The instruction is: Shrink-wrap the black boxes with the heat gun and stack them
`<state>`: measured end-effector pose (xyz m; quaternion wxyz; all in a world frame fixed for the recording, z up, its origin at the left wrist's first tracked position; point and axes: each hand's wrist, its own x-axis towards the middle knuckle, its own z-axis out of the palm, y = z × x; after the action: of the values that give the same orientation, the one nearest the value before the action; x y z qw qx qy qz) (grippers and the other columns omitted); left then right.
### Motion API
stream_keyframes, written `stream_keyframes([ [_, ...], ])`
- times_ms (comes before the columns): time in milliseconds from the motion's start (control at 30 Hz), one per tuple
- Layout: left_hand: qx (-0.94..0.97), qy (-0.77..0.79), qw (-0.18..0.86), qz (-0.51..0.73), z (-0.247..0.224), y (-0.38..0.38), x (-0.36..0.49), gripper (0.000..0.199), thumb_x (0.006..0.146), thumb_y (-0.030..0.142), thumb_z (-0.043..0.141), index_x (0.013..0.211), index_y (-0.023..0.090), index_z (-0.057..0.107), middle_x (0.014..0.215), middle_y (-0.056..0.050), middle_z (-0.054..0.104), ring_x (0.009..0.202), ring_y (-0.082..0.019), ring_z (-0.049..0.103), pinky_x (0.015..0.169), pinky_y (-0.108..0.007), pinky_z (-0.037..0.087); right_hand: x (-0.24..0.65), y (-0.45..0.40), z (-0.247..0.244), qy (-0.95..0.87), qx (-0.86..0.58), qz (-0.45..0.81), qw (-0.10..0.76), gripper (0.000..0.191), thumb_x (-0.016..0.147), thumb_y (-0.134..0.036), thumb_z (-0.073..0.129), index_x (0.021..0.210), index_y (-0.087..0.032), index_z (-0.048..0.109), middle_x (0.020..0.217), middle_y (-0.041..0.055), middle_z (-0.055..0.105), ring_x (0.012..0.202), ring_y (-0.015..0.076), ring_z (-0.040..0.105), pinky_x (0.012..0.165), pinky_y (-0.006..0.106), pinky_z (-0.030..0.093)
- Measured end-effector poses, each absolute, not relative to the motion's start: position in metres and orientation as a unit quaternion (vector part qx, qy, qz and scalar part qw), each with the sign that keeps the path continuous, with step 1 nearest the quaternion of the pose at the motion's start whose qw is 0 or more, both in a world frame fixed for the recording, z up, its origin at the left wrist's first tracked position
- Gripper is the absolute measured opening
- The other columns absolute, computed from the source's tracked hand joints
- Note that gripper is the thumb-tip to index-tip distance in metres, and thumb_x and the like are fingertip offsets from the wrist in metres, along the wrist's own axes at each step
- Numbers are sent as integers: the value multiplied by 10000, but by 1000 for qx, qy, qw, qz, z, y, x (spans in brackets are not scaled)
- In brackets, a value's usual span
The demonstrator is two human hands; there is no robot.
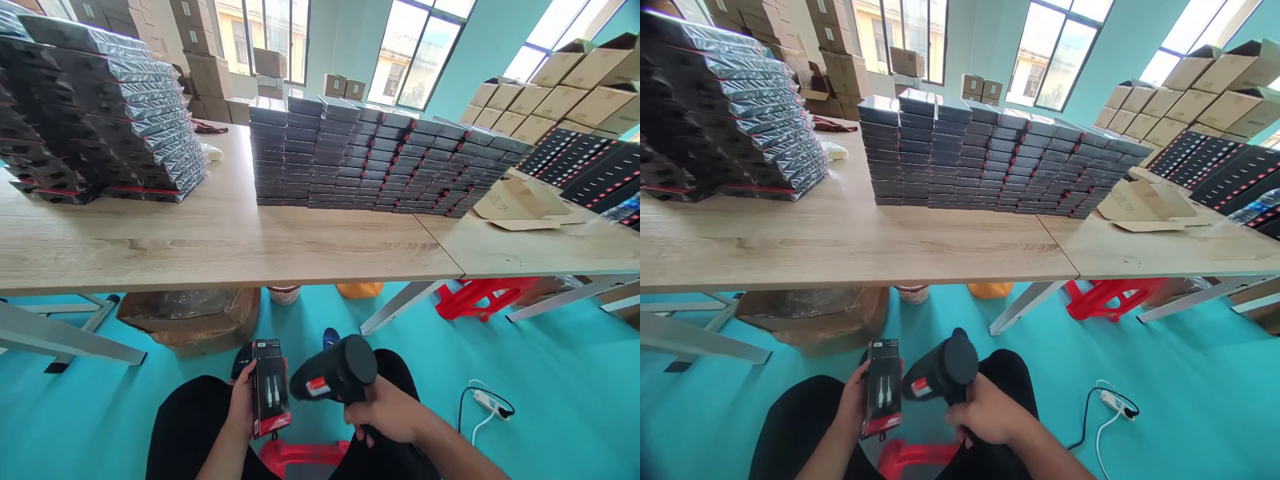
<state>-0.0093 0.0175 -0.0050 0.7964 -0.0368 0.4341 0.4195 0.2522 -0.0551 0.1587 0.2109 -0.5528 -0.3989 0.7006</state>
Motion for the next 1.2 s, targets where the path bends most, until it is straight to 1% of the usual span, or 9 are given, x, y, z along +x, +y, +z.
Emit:
stream_keyframes([
  [67,-42,440,786,432,-2,18,-9,512,882,413,580,1248,59,628,938,-195,781,792,-330,763,694,-455,611,255,-68,155,-373,-596,666,248,151,656,-169,628,805,-176,598,558,-53,570,493,128,555,452,243,459],
  [233,-23,462,812,355,-5,20,-4,544,840,553,645,1141,101,685,834,-156,777,756,-334,756,647,-444,603,233,-81,159,-324,-528,756,210,224,613,-199,726,823,-140,673,578,-18,623,525,121,566,502,238,447],
  [400,4,483,825,293,-1,14,-1,536,834,606,629,1085,141,718,762,-139,773,778,-360,756,664,-465,595,214,-37,164,-343,-564,665,350,183,659,-242,687,816,-166,633,587,-37,580,518,133,536,492,273,435],
  [533,5,458,829,320,2,11,-4,444,805,478,708,1060,115,707,780,-144,771,742,-337,748,652,-437,592,234,-18,161,-346,-577,666,323,106,657,-202,666,730,-166,598,525,-35,569,468,124,517,469,269,416],
  [600,-14,469,811,349,-4,14,-8,356,818,424,677,1002,119,695,777,-138,764,686,-307,733,627,-419,586,248,-28,158,-343,-569,686,296,128,630,-202,682,723,-154,607,581,-4,619,478,129,537,457,271,422],
  [733,-84,531,708,458,-29,25,-18,145,859,307,540,844,192,626,606,-27,662,546,-220,661,553,-344,553,262,-67,149,-278,-585,699,304,300,661,-297,681,910,-142,615,722,16,660,550,138,583,480,263,448],
  [933,-117,537,703,452,-46,29,-21,208,878,329,463,771,202,588,630,-58,662,597,-247,677,605,-399,581,226,-96,143,-262,-539,744,294,290,679,-320,721,885,-128,653,585,-3,605,550,146,549,549,284,433],
  [1100,-112,511,710,471,-43,26,-20,165,873,296,480,888,213,622,724,-56,701,707,-258,718,647,-402,595,209,-88,145,-300,-572,681,346,191,714,-317,721,805,-164,653,663,-6,587,636,169,552,631,324,451],
  [1200,-118,515,704,474,-44,26,-22,166,873,299,486,921,216,622,724,-50,696,696,-257,713,636,-404,594,216,-89,143,-296,-571,700,310,257,696,-350,753,852,-173,653,702,0,595,637,179,568,605,326,463],
])
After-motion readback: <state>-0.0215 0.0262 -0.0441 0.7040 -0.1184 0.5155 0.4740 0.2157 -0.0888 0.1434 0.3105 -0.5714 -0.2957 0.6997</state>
